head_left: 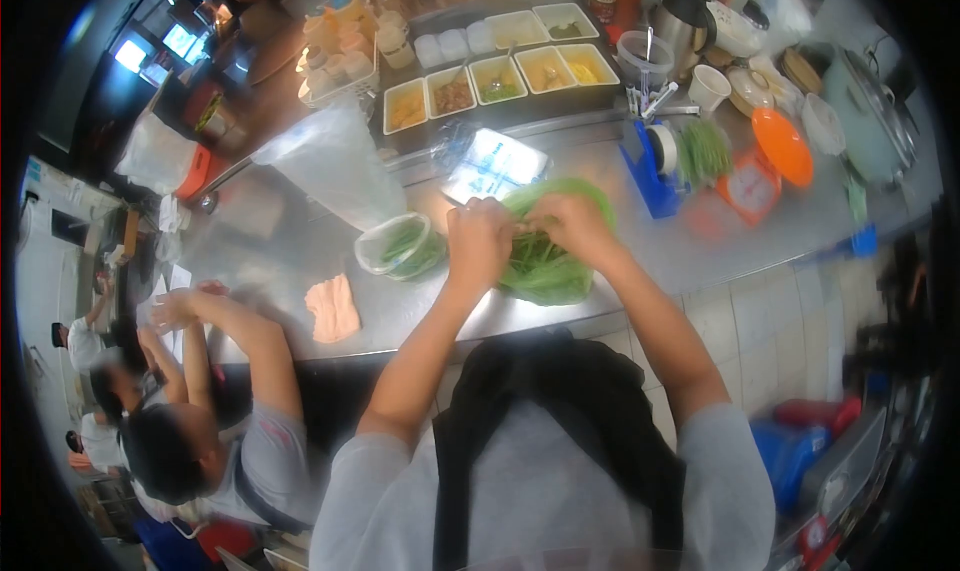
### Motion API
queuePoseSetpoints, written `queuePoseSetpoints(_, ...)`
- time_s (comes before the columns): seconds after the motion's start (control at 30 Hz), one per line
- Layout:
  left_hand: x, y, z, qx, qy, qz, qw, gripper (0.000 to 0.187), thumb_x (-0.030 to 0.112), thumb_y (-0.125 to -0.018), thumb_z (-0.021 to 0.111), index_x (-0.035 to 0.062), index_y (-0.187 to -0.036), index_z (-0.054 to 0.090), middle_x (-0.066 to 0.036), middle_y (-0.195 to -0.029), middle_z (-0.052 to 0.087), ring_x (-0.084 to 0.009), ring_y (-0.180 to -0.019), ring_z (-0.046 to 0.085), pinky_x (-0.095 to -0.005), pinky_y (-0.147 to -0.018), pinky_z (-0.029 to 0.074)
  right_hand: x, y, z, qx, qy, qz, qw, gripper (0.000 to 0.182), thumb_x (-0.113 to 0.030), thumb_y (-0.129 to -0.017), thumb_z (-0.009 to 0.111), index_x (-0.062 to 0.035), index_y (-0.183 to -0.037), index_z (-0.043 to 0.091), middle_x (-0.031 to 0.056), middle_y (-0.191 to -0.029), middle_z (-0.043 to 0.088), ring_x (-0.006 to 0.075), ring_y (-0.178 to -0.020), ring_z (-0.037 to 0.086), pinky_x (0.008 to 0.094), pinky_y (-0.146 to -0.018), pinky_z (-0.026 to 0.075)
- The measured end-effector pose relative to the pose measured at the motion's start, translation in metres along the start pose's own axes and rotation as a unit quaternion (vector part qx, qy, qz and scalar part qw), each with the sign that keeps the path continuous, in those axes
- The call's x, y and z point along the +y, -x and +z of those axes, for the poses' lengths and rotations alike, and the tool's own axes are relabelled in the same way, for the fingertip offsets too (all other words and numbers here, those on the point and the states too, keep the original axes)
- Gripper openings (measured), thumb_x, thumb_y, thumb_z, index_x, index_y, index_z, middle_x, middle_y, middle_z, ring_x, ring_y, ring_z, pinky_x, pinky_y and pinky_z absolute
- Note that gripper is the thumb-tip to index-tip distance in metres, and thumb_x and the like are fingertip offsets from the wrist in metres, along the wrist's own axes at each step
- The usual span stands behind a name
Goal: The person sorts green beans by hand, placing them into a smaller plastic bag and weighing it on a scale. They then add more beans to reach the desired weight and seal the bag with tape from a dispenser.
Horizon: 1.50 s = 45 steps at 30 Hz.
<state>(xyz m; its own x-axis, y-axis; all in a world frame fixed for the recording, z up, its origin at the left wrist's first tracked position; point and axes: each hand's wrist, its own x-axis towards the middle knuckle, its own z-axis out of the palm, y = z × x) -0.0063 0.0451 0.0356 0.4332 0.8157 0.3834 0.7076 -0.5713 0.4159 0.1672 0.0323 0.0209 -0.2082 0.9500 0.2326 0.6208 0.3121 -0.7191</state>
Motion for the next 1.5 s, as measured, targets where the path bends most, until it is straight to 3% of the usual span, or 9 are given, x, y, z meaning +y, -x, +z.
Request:
queuePoseSetpoints(0.2,0.004,-0.017,0.01,0.045,0.499,-0.164,0.85,0.015,0.016,-0.078,0.066,0.0028,-0.086,0.069,-0.007,-0.081,0.064,-0.0132,-0.081,0.057,-0.0263,-0.076,0.043,-0.017,-0.007,-0.016,0.124,-0.227,0.108,0.96,0.015,-0.013,-0.072,0.069,-0.0038,-0.084,0.069,0.0067,-0.074,0.067,0.0136,-0.068,0.06,0.0258,-0.065,0.045)
queuePoseSetpoints(0.53,0.007,-0.009,0.03,-0.049,0.322,-0.14,0.935,0.015,0.013,-0.08,0.061,0.0016,-0.089,0.067,-0.011,-0.081,0.065,-0.0231,-0.073,0.059,-0.0303,-0.072,0.045,0.012,0.0,-0.028,0.227,-0.385,0.176,0.877,0.017,-0.014,-0.077,0.068,-0.0021,-0.088,0.065,0.0033,-0.079,0.065,0.0102,-0.058,0.054,0.0227,-0.057,0.043)
queuePoseSetpoints(0.73,0.03,-0.025,0.023,0.006,0.595,-0.108,0.797,0.015,0.01,-0.079,0.061,0.0012,-0.091,0.063,-0.011,-0.079,0.061,-0.0198,-0.071,0.057,-0.0267,-0.068,0.044,0.048,0.01,-0.008,0.084,-0.812,0.232,0.53,0.015,-0.012,-0.082,0.061,-0.0089,-0.095,0.053,-0.0012,-0.075,0.055,0.0077,-0.051,0.042,0.0235,-0.047,0.033)
queuePoseSetpoints(0.8,0.03,-0.031,0.024,-0.061,0.311,0.005,0.948,0.011,0.008,-0.079,0.059,0.0006,-0.087,0.062,-0.008,-0.078,0.059,-0.0184,-0.074,0.057,-0.0295,-0.068,0.045,0.036,0.01,-0.01,0.232,-0.736,0.295,0.564,0.017,-0.013,-0.081,0.061,-0.0083,-0.096,0.054,-0.0021,-0.07,0.051,0.0075,-0.054,0.041,0.0238,-0.048,0.033)
queuePoseSetpoints(0.93,0.012,-0.029,0.063,-0.032,0.113,0.14,0.983,0.01,0.002,-0.073,0.057,0.0015,-0.082,0.063,-0.013,-0.081,0.06,-0.0273,-0.076,0.058,-0.0355,-0.069,0.047,0.055,0.027,-0.027,0.102,-0.723,0.235,0.641,0.018,-0.016,-0.08,0.062,-0.006,-0.094,0.057,-0.0009,-0.074,0.056,0.0121,-0.06,0.049,0.0264,-0.054,0.039)
queuePoseSetpoints(1.0,0.009,-0.031,0.068,-0.121,-0.059,0.154,0.979,0.014,-0.001,-0.069,0.055,0.0024,-0.08,0.064,-0.014,-0.083,0.06,-0.0325,-0.079,0.057,-0.0394,-0.071,0.046,0.048,0.028,-0.019,0.118,-0.336,0.219,0.909,0.023,-0.018,-0.077,0.065,-0.0015,-0.093,0.061,0.0045,-0.076,0.061,0.019,-0.066,0.057,0.03,-0.062,0.045)
queuePoseSetpoints(1.1,0.008,-0.033,0.06,-0.048,0.028,0.125,0.991,0.015,-0.002,-0.068,0.052,0.0025,-0.077,0.064,-0.014,-0.082,0.059,-0.033,-0.079,0.057,-0.0393,-0.072,0.046,0.037,0.031,-0.013,0.039,-0.064,0.211,0.975,0.024,-0.018,-0.073,0.068,-0.0005,-0.09,0.065,0.0123,-0.079,0.064,0.0254,-0.071,0.061,0.0321,-0.068,0.047)
queuePoseSetpoints(1.33,-0.006,-0.039,0.032,-0.006,0.019,0.117,0.993,0.012,-0.001,-0.07,0.055,0.0023,-0.077,0.064,-0.015,-0.082,0.06,-0.0336,-0.077,0.057,-0.0381,-0.071,0.046,0.019,0.011,-0.004,0.077,-0.021,0.147,0.986,0.021,-0.017,-0.071,0.069,-0.0038,-0.087,0.068,0.0171,-0.079,0.063,0.0318,-0.073,0.06,0.0363,-0.068,0.046)
queuePoseSetpoints(1.5,-0.02,-0.041,0.009,-0.177,0.415,-0.139,0.881,0.008,0.011,-0.081,0.061,0.0043,-0.077,0.063,-0.001,-0.072,0.059,-0.0157,-0.064,0.054,-0.0284,-0.065,0.043,0.011,0.004,-0.01,0.07,-0.147,0.104,0.981,0.017,-0.015,-0.07,0.07,-0.0045,-0.084,0.069,0.0148,-0.073,0.064,0.0257,-0.066,0.06,0.0334,-0.065,0.045)
